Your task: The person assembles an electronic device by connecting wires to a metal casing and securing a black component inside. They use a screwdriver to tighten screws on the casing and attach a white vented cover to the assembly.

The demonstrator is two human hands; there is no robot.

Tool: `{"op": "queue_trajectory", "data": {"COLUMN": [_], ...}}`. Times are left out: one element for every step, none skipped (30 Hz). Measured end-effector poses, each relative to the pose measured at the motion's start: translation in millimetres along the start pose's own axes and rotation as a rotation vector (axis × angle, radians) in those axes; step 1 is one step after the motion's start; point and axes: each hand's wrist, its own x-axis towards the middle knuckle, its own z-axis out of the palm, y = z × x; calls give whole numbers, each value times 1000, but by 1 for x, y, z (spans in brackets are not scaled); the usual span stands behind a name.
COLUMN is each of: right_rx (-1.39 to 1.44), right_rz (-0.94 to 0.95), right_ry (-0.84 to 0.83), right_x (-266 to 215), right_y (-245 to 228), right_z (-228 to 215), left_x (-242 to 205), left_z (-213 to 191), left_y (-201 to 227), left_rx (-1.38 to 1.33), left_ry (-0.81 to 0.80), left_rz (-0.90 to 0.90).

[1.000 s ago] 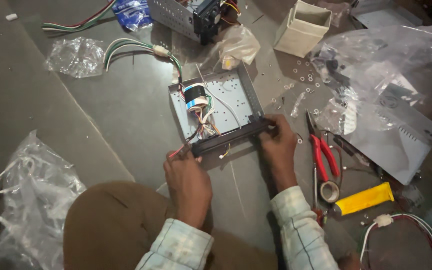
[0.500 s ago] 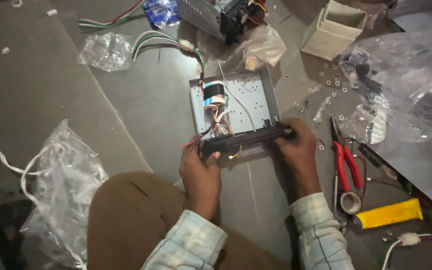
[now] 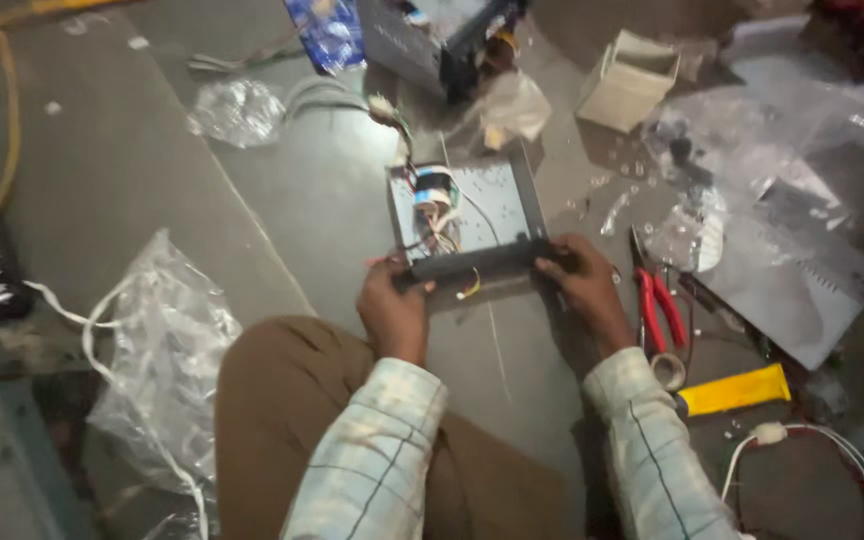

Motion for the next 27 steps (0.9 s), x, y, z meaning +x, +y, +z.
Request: {"op": "queue_trajectory", "data": {"right_rx": [-220,-202,-183,-164,-151,-139,-122,-50,22,94,46,-3,-56,-26,9,58,114,145,179,212,259,306,351,127,-98,-323,-429], "right_rz": [-71,-78,-85,-91,-97,-102,-108,-88,-68,-49,-72,-94,-112,4,127,166,199,192,188,184,193,202,218,148,69,-11,6], "right_ry": [-14,-3,13,30,23,17,20,11,11,9,-41,-90,-142,-165,-192,-187,-191,-186,-184,-182,-175,-167,-157,-141,-130,-117,-103], "right_x": [-1,-3,-6,-7,-11,-14,-17,-19,-23,-28,-33,-40,-49,-62,-76,-88,-100,-110,-119,-124,-129,-132,-138,-143,-140,-140,-140], "right_y": [7,15,24,32,40,45,49,50,48,44,37,30,24,18,15,13,12,11,11,10,9,7,5,2,-5,-11,-15], "right_z": [-3,-6,-9,-10,-12,-15,-16,-17,-19,-19,-18,-15,-11,-5,6,18,35,49,61,71,77,81,82,81,81,81,83], "left_x": [-1,-4,-4,-5,-8,-10,-12,-12,-11,-9,-6,-3,-4,-6,-11,-15,-15,-18,-25,-28,-31,-33,-38,-41,-38,-37,-36], "left_z": [0,-2,-3,-5,-8,-11,-14,-19,-25,-33,-41,-50,-62,-73,-82,-90,-99,-104,-107,-108,-108,-108,-106,-106,-106,-106,-105], "left_y": [-3,-7,-9,-11,-12,-12,-9,-5,1,8,18,28,37,48,59,71,81,91,100,107,111,112,112,111,110,110,109], "left_rx": [21,42,16,-11,-38,-50,-61,-73,-89,-106,-129,-173,-218,-264,-283,-302,-315,-316,-312,-309,-334,-360,-384,-371,-359,-346,-351], "left_ry": [-11,-21,-28,-36,-46,-33,-28,-22,-6,11,25,18,13,8,-22,-51,-72,-88,-103,-118,-148,-178,-212,-244,-266,-288,-310], "left_rz": [-9,-17,-10,-3,3,8,22,35,98,162,224,293,358,423,478,533,594,664,733,801,772,743,706,684,670,657,698]}}
